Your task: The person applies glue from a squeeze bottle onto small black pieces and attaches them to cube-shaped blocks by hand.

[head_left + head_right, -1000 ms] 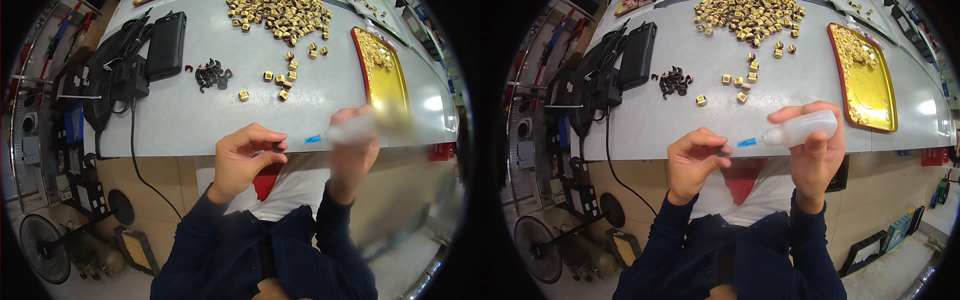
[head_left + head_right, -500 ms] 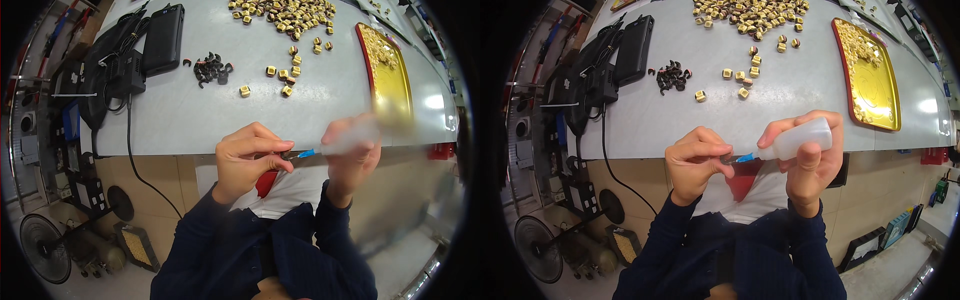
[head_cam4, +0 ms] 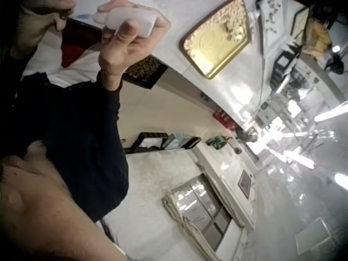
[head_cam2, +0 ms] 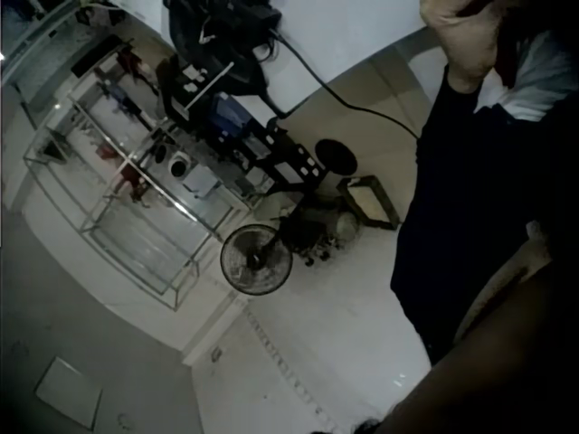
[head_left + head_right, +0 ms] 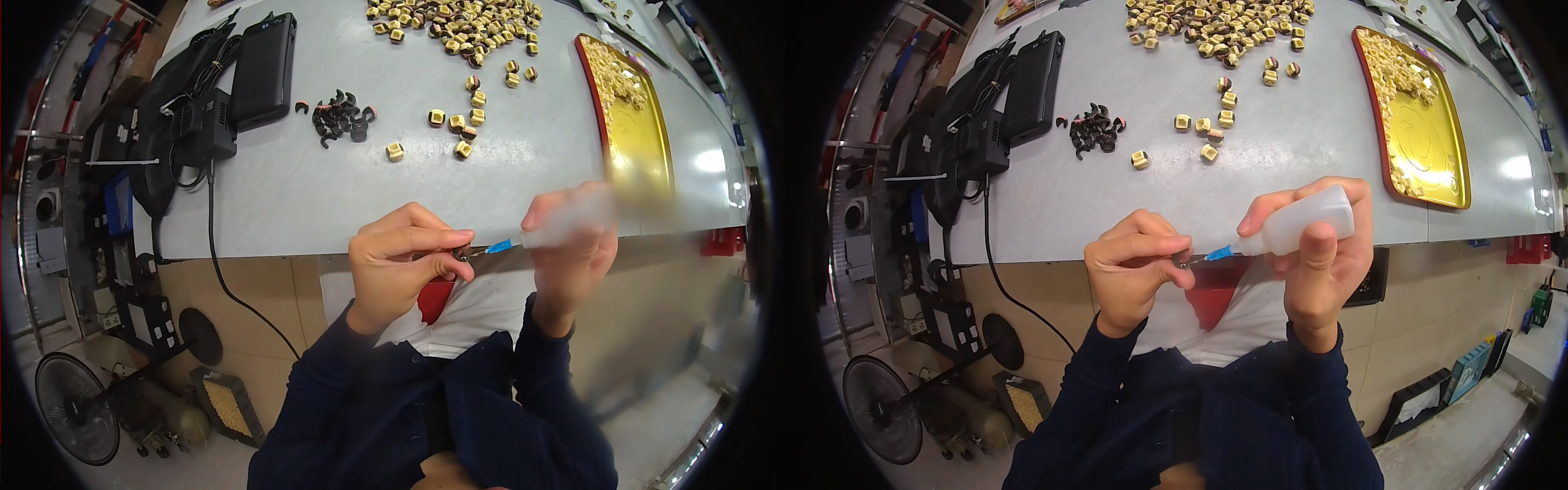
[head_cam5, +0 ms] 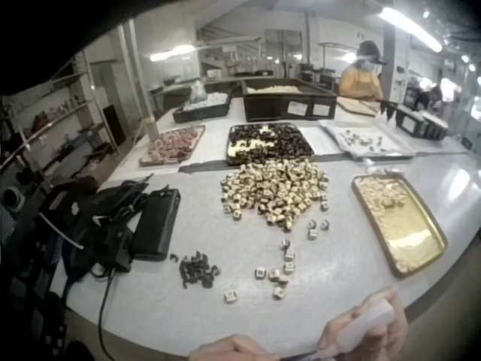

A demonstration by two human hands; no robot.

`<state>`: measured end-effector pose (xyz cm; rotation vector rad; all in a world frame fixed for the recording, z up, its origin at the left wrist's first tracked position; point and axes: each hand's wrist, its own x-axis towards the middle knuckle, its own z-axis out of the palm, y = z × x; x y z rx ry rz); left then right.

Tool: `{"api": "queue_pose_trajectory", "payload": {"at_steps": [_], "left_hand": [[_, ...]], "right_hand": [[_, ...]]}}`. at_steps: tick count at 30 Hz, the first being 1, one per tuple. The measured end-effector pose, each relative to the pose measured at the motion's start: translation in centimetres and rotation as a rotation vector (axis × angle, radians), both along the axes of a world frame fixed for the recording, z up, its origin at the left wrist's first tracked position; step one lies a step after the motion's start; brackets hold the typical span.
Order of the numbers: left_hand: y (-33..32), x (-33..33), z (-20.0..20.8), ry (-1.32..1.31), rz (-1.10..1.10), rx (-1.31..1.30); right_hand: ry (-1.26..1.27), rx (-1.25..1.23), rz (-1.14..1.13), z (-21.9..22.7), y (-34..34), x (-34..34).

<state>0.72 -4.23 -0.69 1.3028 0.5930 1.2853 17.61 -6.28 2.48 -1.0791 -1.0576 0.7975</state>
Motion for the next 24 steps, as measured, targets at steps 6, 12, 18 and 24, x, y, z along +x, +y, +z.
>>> {"api": "queue_pose_trajectory", "payload": {"at_steps": [6, 12, 18, 24], "left_hand": [[-0.1, 0.0, 0.2, 0.007, 0.007, -0.011], [0.1, 0.1, 0.1, 0.014, 0.011, -0.024], [0.2, 0.3, 0.4, -0.01, -0.004, -0.07], [-0.3, 0.1, 0.2, -0.027, 0.084, -0.183]], "right_hand": [[-0.007, 0.04, 0.007, 0.1, 0.2, -0.4], [-0.017, 0.05, -0.003, 0.0, 0.7, -0.6], [0.064, 0.105, -0.009, -0.5, 0.6, 1.1], [0.091, 0.156, 0.029, -0.4, 1.1, 3.3]]}}
